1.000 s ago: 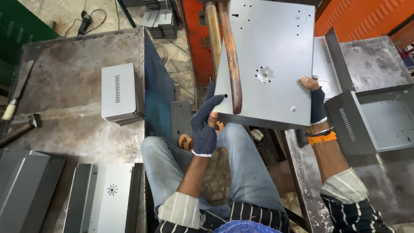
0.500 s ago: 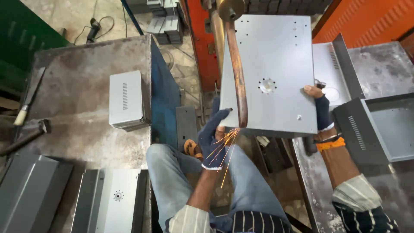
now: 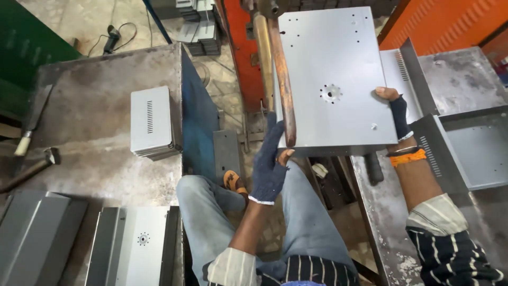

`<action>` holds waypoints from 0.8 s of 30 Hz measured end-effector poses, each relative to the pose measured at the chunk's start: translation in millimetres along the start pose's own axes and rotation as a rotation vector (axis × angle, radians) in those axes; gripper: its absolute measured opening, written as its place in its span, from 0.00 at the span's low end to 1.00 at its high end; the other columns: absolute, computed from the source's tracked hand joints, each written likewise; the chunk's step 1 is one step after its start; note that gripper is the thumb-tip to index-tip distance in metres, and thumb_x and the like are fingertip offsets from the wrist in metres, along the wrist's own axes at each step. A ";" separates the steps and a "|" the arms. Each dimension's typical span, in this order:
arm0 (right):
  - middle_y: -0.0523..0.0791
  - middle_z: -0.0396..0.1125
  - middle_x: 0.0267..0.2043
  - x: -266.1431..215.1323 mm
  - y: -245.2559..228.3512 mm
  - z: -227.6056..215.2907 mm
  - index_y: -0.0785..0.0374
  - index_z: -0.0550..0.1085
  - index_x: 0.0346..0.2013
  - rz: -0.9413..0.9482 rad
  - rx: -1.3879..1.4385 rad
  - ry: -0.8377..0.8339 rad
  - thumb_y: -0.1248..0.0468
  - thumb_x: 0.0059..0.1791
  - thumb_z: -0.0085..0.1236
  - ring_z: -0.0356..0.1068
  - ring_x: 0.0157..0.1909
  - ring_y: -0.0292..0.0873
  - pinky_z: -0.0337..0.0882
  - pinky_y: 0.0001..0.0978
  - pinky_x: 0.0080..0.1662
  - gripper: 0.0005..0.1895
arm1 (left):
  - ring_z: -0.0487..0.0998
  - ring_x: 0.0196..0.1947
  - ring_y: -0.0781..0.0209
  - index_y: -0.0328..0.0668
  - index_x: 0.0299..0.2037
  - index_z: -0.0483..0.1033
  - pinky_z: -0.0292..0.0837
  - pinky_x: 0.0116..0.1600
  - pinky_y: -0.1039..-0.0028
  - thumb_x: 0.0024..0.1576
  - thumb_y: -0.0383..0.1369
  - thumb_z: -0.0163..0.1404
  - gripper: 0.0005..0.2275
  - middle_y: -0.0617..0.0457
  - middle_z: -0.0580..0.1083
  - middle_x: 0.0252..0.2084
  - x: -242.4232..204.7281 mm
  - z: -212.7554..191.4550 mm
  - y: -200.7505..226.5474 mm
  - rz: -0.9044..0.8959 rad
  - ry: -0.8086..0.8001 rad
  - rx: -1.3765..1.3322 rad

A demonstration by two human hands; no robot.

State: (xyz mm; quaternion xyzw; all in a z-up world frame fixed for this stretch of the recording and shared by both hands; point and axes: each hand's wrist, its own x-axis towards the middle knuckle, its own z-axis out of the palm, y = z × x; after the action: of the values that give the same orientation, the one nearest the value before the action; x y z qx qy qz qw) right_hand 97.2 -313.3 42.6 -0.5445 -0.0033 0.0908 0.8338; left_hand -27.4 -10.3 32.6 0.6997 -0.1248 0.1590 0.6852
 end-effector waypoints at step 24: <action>0.56 0.72 0.49 0.7 20.8 48.1 0.73 0.71 0.58 0.055 0.130 -0.028 0.49 0.45 0.55 0.76 0.47 0.50 0.76 0.38 0.49 0.35 | 0.72 0.65 0.55 0.35 0.68 0.68 0.67 0.65 0.69 0.64 0.55 0.45 0.32 0.44 0.73 0.66 -22.4 -49.9 -54.5 -0.151 0.119 0.051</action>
State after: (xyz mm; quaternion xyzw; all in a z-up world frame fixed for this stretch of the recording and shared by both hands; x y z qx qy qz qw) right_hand 89.9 -261.4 43.2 -0.4879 0.0060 0.1215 0.8644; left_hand -29.1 40.2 -25.8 0.7137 -0.0264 0.1515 0.6834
